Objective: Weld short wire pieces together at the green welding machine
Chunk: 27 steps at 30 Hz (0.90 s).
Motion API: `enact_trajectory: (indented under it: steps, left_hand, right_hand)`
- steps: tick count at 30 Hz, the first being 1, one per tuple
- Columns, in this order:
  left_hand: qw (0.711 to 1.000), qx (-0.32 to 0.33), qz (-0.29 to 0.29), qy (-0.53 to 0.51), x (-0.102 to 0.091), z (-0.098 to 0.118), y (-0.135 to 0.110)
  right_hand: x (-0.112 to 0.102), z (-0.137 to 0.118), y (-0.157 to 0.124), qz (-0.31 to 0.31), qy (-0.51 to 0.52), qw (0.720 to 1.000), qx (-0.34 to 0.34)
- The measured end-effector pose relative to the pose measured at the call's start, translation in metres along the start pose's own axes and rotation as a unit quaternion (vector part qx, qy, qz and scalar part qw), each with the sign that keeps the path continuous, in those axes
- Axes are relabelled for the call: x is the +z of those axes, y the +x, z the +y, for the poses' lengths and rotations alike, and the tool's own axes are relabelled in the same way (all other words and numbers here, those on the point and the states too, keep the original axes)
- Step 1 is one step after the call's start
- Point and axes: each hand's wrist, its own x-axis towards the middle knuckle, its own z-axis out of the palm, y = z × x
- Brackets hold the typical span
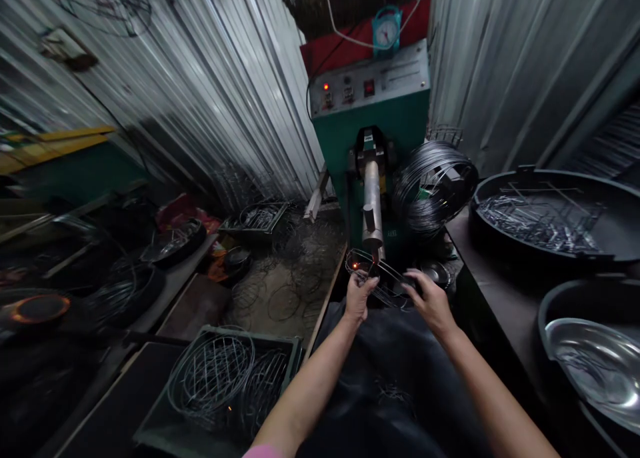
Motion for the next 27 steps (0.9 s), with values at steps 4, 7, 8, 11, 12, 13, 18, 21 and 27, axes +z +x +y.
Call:
enact_trajectory:
  steps: [4, 7, 8, 11, 12, 13, 18, 21, 27]
  left_hand:
    - [0.995, -0.082, 0.001, -0.058, -0.006, 0.006, -0.003]
    - [0.991, -0.099, 0.015, -0.089, -0.01, 0.009, -0.002]
    - [0.99, -0.102, 0.019, -0.098, -0.012, 0.01, -0.001]
    - [0.985, -0.122, 0.035, -0.116, -0.016, 0.012, 0.005]
    - [0.984, -0.13, 0.04, -0.119, -0.018, 0.013, 0.007]
    - [0.982, -0.136, 0.044, -0.121, -0.019, 0.013, 0.009]
    - [0.978, -0.161, 0.056, -0.121, -0.021, 0.015, 0.018]
    - [0.979, -0.157, 0.05, -0.12, -0.02, 0.014, 0.022]
    - [0.983, -0.136, 0.056, -0.112, -0.019, 0.01, 0.023]
  right_hand:
    - [-0.018, 0.011, -0.026, -0.027, 0.01, 0.997, 0.077]
    - [-0.012, 0.006, -0.018, -0.052, 0.027, 0.997, 0.05]
    - [-0.008, 0.003, -0.012, -0.049, 0.031, 0.998, 0.037]
    - [0.006, -0.009, 0.005, -0.047, 0.034, 0.998, 0.009]
    - [0.01, -0.013, 0.01, -0.051, 0.029, 0.998, 0.005]
    - [0.013, -0.016, 0.014, -0.055, 0.022, 0.998, 0.004]
    - [0.022, -0.023, 0.029, -0.052, 0.004, 0.999, -0.001]
    - [0.023, -0.023, 0.034, -0.057, -0.002, 0.998, 0.013]
    - [0.019, -0.025, 0.037, -0.086, 0.011, 0.992, 0.092]
